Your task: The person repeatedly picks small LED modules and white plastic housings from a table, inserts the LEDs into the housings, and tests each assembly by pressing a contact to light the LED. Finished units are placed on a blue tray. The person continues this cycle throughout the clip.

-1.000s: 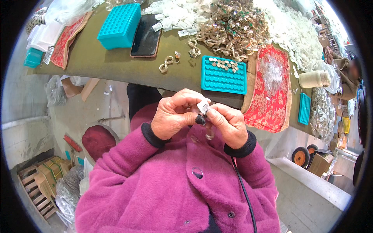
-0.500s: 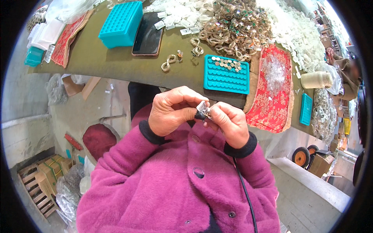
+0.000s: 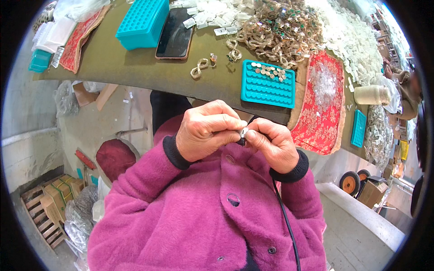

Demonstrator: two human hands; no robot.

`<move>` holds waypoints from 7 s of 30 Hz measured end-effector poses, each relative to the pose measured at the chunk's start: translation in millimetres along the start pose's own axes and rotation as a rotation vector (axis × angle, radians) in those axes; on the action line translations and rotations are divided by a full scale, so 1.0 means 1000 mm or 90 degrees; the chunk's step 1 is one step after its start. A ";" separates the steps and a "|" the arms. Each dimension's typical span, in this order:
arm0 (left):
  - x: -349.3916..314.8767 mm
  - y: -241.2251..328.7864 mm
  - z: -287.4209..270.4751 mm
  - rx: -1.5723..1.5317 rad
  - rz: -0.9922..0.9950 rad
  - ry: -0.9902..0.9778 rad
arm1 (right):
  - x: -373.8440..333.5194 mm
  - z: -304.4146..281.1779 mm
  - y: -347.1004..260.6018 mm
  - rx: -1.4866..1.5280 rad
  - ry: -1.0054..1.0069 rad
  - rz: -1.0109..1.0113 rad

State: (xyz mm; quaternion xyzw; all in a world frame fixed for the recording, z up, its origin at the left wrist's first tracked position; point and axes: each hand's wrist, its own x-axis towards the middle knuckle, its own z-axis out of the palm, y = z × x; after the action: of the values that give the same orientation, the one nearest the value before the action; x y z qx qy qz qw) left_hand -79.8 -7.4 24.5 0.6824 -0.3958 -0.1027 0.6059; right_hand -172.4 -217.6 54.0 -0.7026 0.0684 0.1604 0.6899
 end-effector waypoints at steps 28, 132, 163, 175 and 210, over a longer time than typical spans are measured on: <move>-0.010 -0.016 0.014 -0.124 -0.021 0.000 | -0.001 0.007 0.016 0.054 0.042 -0.025; 0.052 -0.016 -0.011 -0.730 -0.348 0.000 | 0.050 -0.014 -0.039 -0.337 0.224 -0.504; 0.329 -0.027 -0.149 0.483 0.265 0.252 | 0.055 -0.044 -0.033 -0.296 0.197 -0.342; 0.086 -0.009 -0.074 0.566 -0.078 0.005 | 0.056 -0.030 -0.030 -0.287 0.168 -0.303; 0.039 -0.008 -0.034 -0.502 -0.347 0.163 | 0.070 0.005 -0.023 -0.189 0.195 -0.294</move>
State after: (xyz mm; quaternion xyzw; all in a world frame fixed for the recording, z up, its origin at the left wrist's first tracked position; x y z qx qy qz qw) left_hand -29.3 -8.9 38.5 0.4872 -0.0566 -0.3146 0.8127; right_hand -99.6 -202.8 53.4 -0.8085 -0.0140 -0.1002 0.5797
